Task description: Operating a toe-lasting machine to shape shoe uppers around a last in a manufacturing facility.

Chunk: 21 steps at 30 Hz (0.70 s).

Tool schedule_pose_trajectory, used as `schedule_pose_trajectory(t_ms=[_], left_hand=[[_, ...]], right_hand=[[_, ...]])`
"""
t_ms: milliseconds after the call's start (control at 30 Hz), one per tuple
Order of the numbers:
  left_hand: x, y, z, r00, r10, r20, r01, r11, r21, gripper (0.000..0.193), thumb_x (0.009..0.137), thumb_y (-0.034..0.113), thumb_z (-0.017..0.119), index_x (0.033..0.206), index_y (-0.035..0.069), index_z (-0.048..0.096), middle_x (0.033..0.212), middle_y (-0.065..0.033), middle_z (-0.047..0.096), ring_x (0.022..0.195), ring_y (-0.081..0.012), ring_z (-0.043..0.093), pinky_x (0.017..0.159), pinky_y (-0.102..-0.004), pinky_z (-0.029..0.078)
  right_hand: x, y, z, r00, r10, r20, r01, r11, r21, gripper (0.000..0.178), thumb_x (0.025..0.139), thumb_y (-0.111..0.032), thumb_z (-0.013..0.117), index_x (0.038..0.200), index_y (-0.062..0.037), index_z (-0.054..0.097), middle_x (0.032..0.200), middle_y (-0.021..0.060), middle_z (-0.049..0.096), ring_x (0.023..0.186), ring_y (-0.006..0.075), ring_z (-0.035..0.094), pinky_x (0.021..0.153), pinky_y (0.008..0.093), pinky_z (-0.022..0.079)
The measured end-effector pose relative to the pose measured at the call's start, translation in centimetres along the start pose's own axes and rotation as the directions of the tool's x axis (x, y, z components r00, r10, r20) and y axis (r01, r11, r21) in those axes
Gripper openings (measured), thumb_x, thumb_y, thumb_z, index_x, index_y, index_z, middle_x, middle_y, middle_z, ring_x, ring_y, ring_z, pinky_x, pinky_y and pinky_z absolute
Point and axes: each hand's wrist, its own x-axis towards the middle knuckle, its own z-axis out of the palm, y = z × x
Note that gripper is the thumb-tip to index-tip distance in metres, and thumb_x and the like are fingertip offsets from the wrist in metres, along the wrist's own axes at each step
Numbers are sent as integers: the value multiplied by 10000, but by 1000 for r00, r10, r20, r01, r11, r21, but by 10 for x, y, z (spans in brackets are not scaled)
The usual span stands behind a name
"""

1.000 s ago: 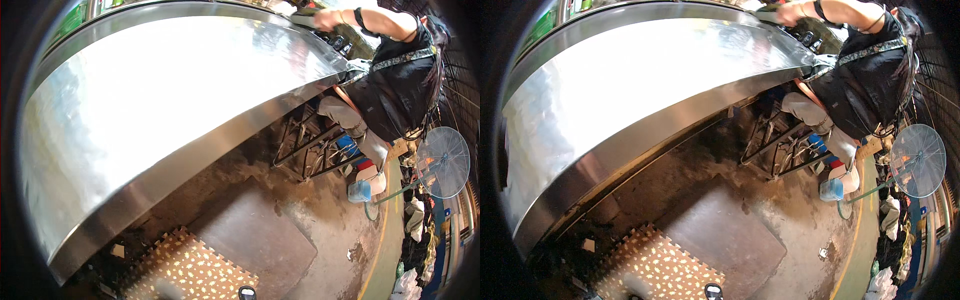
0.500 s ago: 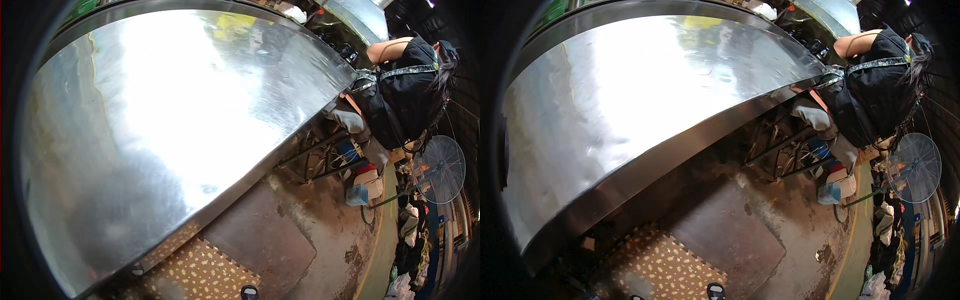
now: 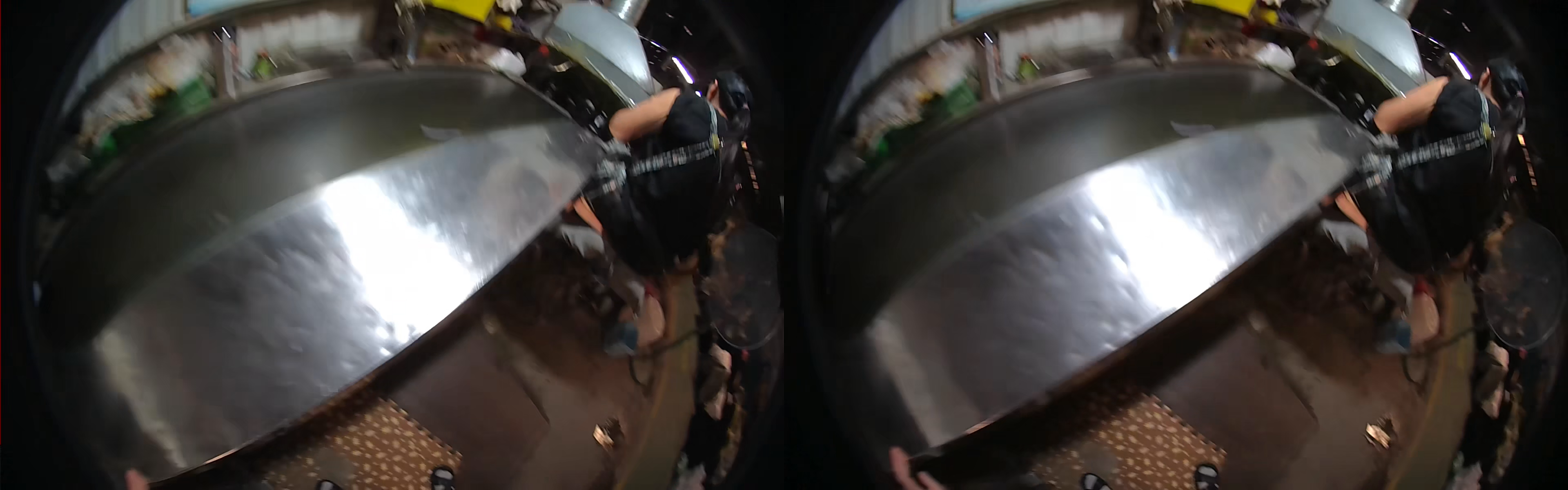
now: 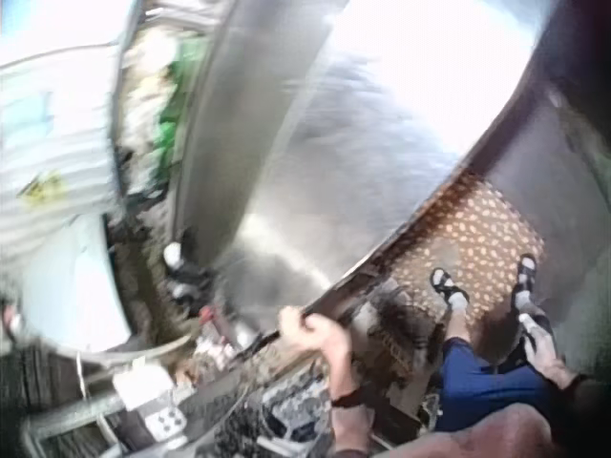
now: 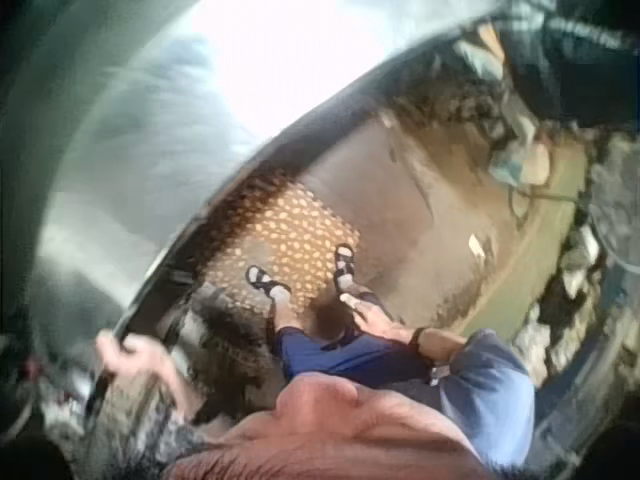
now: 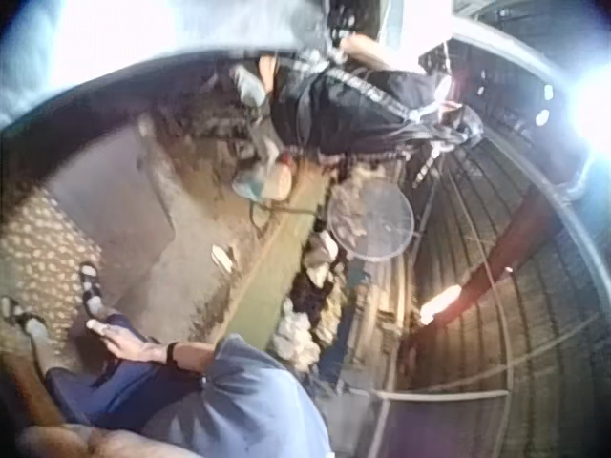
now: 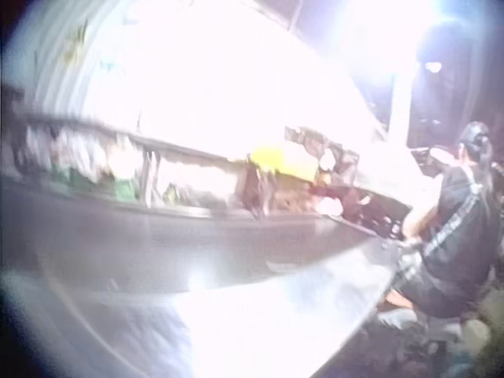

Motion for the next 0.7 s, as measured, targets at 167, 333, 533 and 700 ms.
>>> schedule_pose_trajectory(t_ms=[167,333,533,700], left_hand=[[57,40,-46,945,-121,303,146,987,-60,289,653,-43,511,887,-33,679,916,-209,694,844,-407,660,832,-427,524],[43,2,-51,934,-106,342,158,979,-127,243,630,45,598,854,34,693,1049,-172,704,996,-353,647,888,-429,471],[63,-22,-65,856,-18,516,120,979,-164,337,667,203,643,931,0,695,1043,-224,698,949,-394,658,883,-476,527],[143,-129,-59,339,-81,937,779,583,-231,272,843,323,701,971,86,743,976,-137,738,931,-239,716,829,-342,543]], right_hand=[[43,-132,-69,982,-161,98,168,983,-69,524,898,20,508,1414,-73,509,1351,219,576,1265,346,558,1079,385,437],[109,-284,-99,668,-740,74,744,661,-104,652,834,19,591,1465,-48,440,1392,205,545,1221,359,575,1066,417,440],[159,-438,-72,537,-794,286,798,367,-479,872,838,-197,690,1546,-26,211,1526,213,370,1368,422,382,1155,537,283],[186,-451,-36,648,-695,312,676,336,-655,921,890,-261,697,1577,-58,118,1540,231,340,1393,412,361,1141,550,319]])
